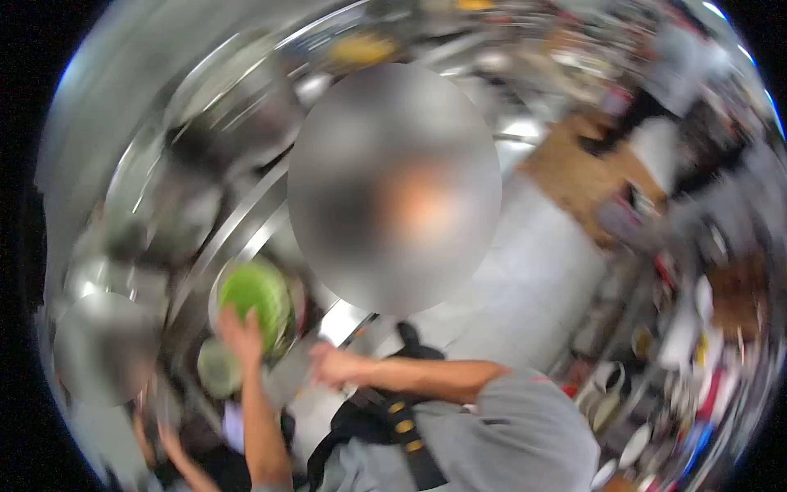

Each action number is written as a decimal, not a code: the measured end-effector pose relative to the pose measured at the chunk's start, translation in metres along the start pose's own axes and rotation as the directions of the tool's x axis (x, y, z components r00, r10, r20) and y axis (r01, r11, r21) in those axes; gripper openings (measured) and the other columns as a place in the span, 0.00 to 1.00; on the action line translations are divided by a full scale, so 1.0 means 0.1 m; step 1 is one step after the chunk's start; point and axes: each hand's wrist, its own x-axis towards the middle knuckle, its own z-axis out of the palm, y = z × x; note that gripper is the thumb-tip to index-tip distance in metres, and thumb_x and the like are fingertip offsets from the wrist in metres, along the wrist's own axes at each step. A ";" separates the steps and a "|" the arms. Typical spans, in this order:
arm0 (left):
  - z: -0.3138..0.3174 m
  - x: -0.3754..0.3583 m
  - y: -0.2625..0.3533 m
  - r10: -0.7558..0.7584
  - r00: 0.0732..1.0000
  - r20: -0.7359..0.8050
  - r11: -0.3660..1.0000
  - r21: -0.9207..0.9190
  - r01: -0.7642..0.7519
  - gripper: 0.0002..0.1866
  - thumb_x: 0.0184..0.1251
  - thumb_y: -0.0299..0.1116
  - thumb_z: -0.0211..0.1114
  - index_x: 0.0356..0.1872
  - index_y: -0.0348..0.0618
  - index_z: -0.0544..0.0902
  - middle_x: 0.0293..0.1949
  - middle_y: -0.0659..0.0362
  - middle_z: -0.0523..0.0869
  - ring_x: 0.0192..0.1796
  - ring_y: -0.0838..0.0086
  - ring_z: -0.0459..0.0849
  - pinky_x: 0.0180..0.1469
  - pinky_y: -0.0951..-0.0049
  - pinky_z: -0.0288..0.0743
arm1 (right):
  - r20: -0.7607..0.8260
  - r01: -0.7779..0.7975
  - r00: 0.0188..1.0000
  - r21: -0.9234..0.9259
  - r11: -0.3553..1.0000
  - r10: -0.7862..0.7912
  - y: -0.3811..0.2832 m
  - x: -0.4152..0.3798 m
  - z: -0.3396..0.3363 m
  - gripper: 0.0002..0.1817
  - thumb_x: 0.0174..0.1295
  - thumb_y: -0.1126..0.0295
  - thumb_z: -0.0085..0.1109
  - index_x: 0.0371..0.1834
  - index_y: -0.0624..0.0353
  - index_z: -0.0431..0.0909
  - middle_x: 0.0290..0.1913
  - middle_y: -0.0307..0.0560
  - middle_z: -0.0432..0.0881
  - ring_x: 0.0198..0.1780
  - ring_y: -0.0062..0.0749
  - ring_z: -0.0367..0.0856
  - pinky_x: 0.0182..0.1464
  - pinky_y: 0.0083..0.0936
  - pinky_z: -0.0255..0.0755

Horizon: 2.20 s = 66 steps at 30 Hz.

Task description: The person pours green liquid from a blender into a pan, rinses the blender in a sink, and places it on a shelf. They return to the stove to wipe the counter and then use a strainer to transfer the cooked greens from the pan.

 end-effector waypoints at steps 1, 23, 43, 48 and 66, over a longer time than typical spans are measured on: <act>0.34 0.14 -0.24 0.077 0.995 -0.056 0.995 0.074 -0.073 0.33 0.64 0.51 0.55 0.64 0.41 0.64 0.66 0.45 0.61 0.69 0.48 0.53 0.67 0.48 0.48 | -0.141 -0.119 0.983 -0.032 0.992 0.114 -0.45 -0.21 0.25 0.10 0.56 0.81 0.46 0.42 0.62 0.65 0.31 0.45 0.75 0.19 0.21 0.68 0.15 0.18 0.62; 0.29 0.35 0.05 -0.250 0.957 0.148 0.956 0.193 0.220 0.36 0.64 0.63 0.41 0.70 0.61 0.53 0.72 0.54 0.46 0.72 0.45 0.41 0.59 0.24 0.37 | 0.071 -0.114 0.992 0.123 0.986 0.106 -0.54 -0.34 0.44 0.05 0.62 0.78 0.43 0.39 0.58 0.66 0.22 0.40 0.67 0.17 0.17 0.58 0.15 0.17 0.54; 0.65 0.53 0.23 -0.422 0.896 0.138 0.894 0.229 0.386 0.35 0.64 0.65 0.38 0.71 0.67 0.48 0.73 0.53 0.45 0.71 0.43 0.44 0.57 0.22 0.43 | -0.110 -0.005 0.994 -0.141 0.990 -0.011 -0.32 0.00 0.45 0.08 0.53 0.79 0.43 0.36 0.61 0.70 0.18 0.41 0.70 0.13 0.23 0.67 0.12 0.23 0.61; 0.55 0.70 0.21 -0.463 0.878 0.122 0.885 0.119 0.450 0.36 0.65 0.65 0.37 0.71 0.64 0.49 0.72 0.54 0.46 0.70 0.43 0.48 0.56 0.23 0.46 | -0.068 0.009 0.997 -0.129 0.992 -0.018 -0.30 0.02 0.37 0.12 0.54 0.80 0.38 0.36 0.59 0.72 0.15 0.39 0.67 0.12 0.21 0.64 0.12 0.22 0.58; 0.39 0.65 -0.13 0.013 0.998 0.067 0.964 0.264 -0.030 0.28 0.68 0.49 0.45 0.67 0.54 0.60 0.66 0.45 0.59 0.66 0.43 0.57 0.63 0.41 0.53 | -0.014 -0.060 0.998 0.083 0.995 0.062 -0.61 -0.25 0.25 0.12 0.61 0.79 0.47 0.48 0.61 0.65 0.23 0.42 0.70 0.16 0.19 0.58 0.14 0.18 0.52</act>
